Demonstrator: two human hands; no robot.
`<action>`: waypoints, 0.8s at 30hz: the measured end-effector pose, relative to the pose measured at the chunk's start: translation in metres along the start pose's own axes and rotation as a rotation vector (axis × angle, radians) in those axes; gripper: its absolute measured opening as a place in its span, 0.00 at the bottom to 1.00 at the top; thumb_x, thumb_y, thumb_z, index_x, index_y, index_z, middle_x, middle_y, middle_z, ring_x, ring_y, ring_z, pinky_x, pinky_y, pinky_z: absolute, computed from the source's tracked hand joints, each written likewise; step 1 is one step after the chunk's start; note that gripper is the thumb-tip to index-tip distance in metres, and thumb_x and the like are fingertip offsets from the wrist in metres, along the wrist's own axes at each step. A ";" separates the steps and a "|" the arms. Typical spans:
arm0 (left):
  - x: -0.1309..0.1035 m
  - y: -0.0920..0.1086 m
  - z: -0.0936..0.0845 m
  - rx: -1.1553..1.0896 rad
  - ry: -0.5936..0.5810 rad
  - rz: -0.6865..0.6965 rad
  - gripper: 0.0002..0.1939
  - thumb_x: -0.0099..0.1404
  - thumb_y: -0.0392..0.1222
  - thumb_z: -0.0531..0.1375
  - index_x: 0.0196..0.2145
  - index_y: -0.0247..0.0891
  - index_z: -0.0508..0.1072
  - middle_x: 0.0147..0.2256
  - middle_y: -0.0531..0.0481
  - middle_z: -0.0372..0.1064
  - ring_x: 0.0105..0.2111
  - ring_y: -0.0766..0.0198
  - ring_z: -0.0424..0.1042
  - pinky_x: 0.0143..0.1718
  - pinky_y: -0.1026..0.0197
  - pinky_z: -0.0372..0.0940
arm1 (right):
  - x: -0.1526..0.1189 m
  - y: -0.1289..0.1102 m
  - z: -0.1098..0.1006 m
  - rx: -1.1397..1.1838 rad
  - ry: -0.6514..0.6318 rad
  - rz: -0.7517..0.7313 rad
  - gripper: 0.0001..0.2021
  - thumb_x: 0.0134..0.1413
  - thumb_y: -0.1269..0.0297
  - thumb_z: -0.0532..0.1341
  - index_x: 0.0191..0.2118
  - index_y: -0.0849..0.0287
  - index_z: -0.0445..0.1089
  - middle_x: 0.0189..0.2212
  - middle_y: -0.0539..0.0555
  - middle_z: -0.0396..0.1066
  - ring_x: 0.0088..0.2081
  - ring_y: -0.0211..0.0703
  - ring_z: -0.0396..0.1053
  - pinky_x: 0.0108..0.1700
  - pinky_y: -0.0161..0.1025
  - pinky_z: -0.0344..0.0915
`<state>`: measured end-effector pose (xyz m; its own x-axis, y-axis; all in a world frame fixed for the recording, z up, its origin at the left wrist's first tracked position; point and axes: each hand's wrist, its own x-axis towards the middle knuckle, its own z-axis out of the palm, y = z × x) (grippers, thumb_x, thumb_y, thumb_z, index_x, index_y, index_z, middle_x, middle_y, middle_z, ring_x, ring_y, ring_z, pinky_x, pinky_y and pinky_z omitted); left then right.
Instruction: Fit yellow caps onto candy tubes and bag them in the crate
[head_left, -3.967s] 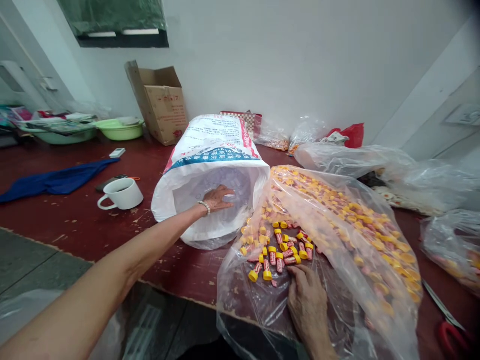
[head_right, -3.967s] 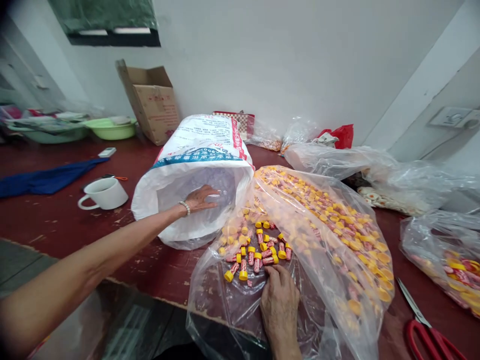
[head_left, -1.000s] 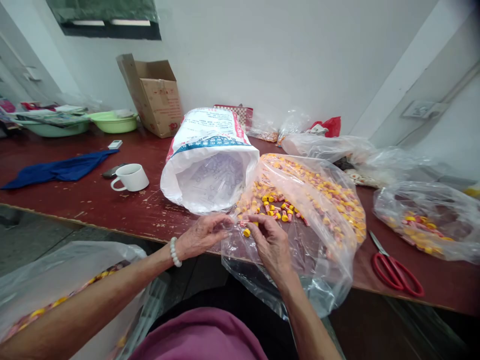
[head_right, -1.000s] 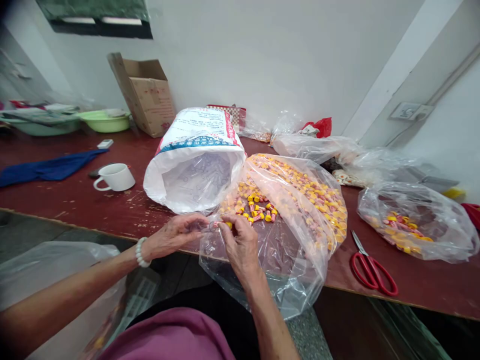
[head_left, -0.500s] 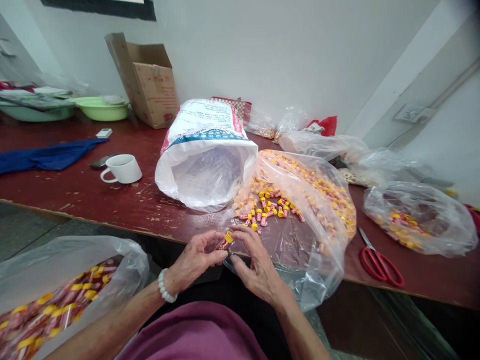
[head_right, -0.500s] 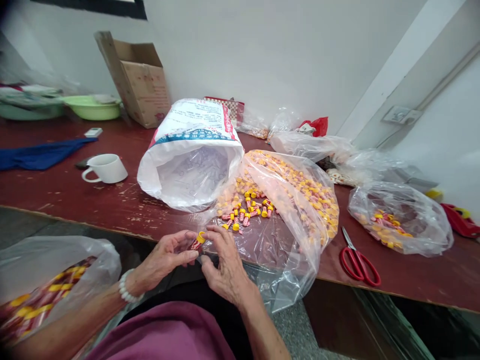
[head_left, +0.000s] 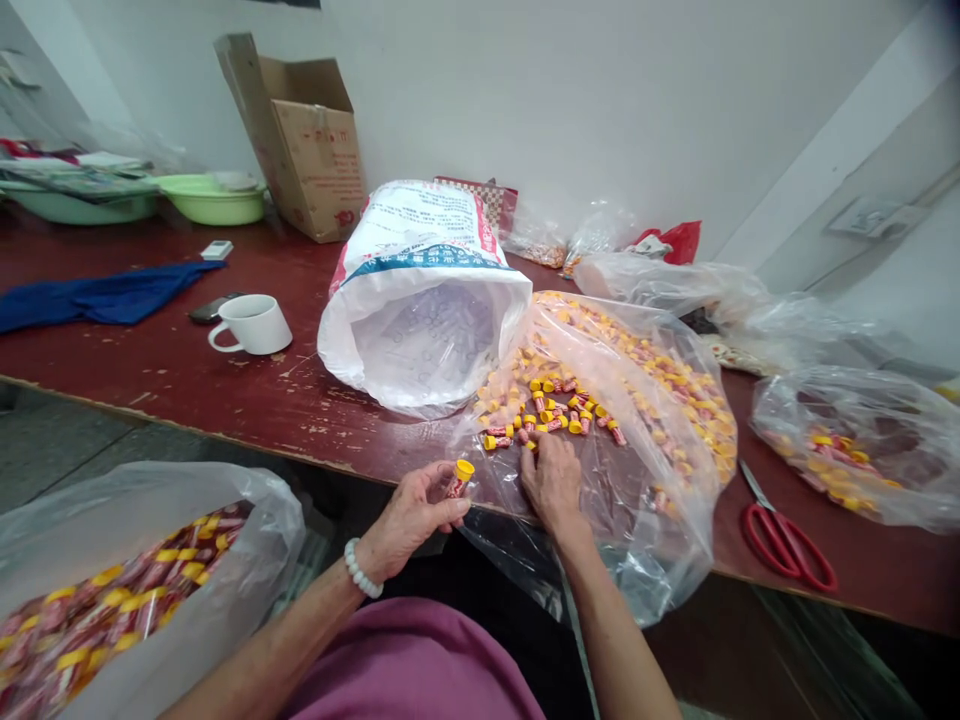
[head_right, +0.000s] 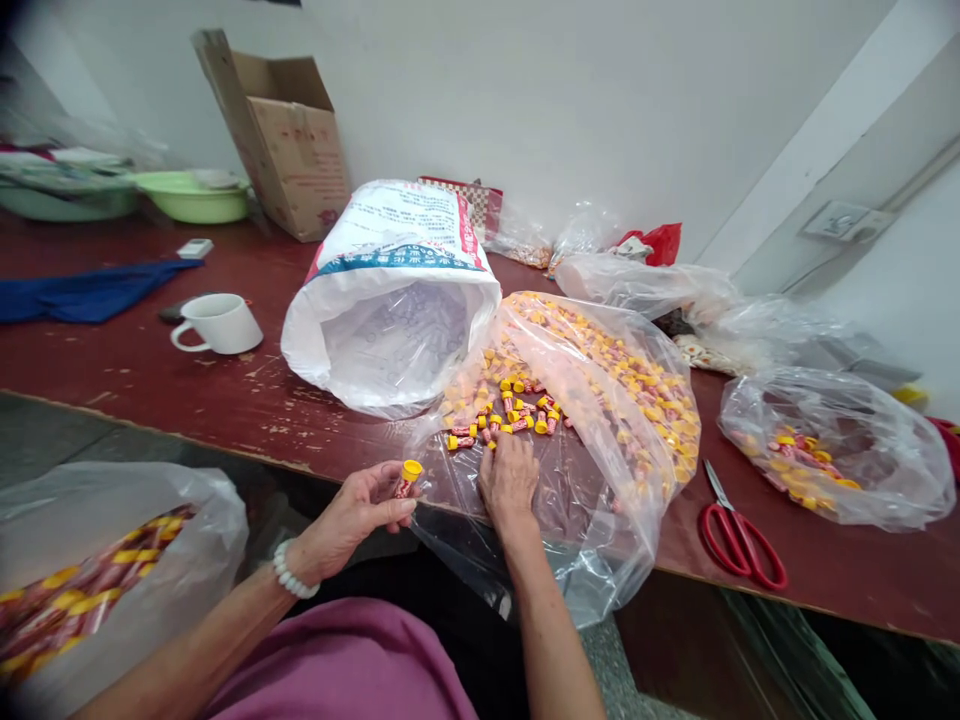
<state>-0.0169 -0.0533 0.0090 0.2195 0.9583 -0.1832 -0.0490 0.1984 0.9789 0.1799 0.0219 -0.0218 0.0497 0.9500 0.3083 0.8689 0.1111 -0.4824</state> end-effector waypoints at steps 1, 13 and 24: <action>0.001 0.000 0.000 0.021 -0.004 -0.003 0.16 0.56 0.41 0.61 0.41 0.33 0.68 0.33 0.50 0.67 0.27 0.69 0.63 0.25 0.67 0.59 | -0.002 -0.001 -0.006 0.020 0.010 0.009 0.11 0.56 0.69 0.53 0.43 0.64 0.68 0.41 0.63 0.70 0.44 0.50 0.65 0.46 0.46 0.61; 0.001 0.007 0.012 0.217 -0.056 0.170 0.06 0.57 0.36 0.58 0.34 0.34 0.70 0.30 0.53 0.65 0.31 0.66 0.61 0.33 0.66 0.57 | -0.041 -0.068 -0.067 0.482 -0.251 -0.594 0.19 0.57 0.74 0.52 0.54 0.56 0.60 0.47 0.57 0.67 0.49 0.44 0.63 0.52 0.45 0.62; -0.006 0.010 0.012 0.087 -0.069 0.018 0.09 0.55 0.40 0.61 0.34 0.34 0.68 0.22 0.56 0.60 0.20 0.70 0.58 0.18 0.69 0.51 | -0.052 -0.066 -0.058 0.515 -0.384 -0.478 0.27 0.40 0.83 0.51 0.48 0.53 0.64 0.57 0.54 0.54 0.60 0.45 0.51 0.60 0.50 0.52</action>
<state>-0.0075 -0.0597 0.0212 0.2858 0.9446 -0.1615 0.0308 0.1594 0.9867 0.1485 -0.0518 0.0414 -0.5250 0.7890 0.3192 0.4121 0.5638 -0.7157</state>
